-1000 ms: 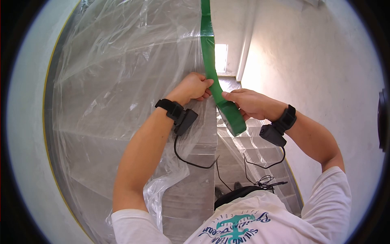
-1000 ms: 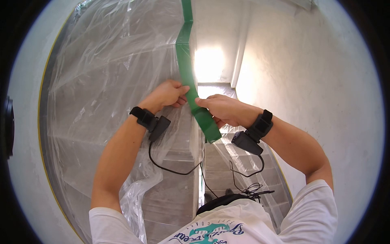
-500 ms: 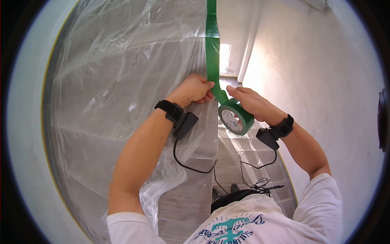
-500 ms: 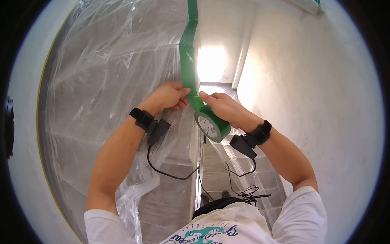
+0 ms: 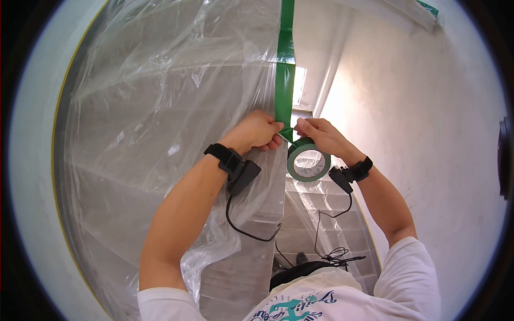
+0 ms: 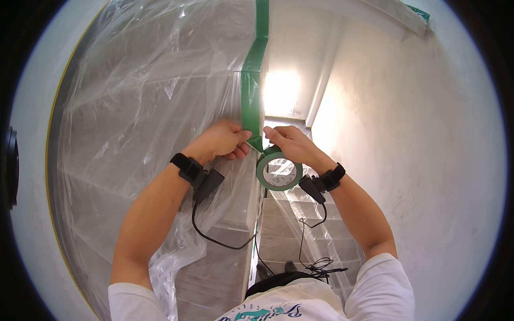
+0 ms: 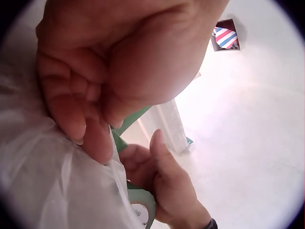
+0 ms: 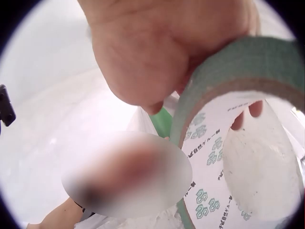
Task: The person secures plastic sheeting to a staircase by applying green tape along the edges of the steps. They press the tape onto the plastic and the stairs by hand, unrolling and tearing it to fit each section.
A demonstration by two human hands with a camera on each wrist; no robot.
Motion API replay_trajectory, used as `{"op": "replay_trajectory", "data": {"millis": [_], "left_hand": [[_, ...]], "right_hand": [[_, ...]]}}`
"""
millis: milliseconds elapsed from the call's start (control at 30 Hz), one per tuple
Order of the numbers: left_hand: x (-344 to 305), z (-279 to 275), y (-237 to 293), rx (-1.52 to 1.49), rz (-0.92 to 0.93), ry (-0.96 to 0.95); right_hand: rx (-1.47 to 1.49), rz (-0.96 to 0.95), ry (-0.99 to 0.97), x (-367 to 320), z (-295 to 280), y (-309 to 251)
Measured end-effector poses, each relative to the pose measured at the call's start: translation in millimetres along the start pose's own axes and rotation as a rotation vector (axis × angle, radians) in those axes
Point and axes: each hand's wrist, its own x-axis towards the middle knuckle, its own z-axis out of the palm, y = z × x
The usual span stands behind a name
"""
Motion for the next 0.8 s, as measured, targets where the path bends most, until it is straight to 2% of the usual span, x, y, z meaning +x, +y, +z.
{"op": "replay_trajectory", "data": {"millis": [33,100,167,233,467,567,667,800], "left_hand": [[0.3,-0.2,-0.1,-0.001,-0.006,-0.001],[0.0,-0.5,-0.7,-0.001,-0.009,-0.002],[2.1,-0.1,-1.6,-0.004,-0.009,-0.012],[1.8,1.1,-2.2,-0.004,-0.001,-0.012],[0.8,3.0,-2.5,-0.010,0.031,-0.032],[0.7,2.7,-2.7,-0.022,0.017,-0.033],[1.3,3.8,-2.5,-0.019,0.030,-0.037],[2.7,6.1,-4.1,-0.011,0.038,-0.041]], "right_hand": [[0.004,0.003,-0.006,4.3,1.9,1.5],[0.111,-0.271,0.108,15.1,4.1,-2.4],[0.084,-0.257,0.095,27.8,0.9,-10.2],[0.335,-0.249,0.100,35.6,6.3,-19.0],[0.592,-0.071,-0.080,42.0,7.5,-23.3],[0.759,-0.046,-0.058,52.6,9.6,-24.7],[0.758,-0.033,0.042,49.3,16.9,-42.9],[0.737,0.004,0.081,54.7,17.2,-48.5]]}}
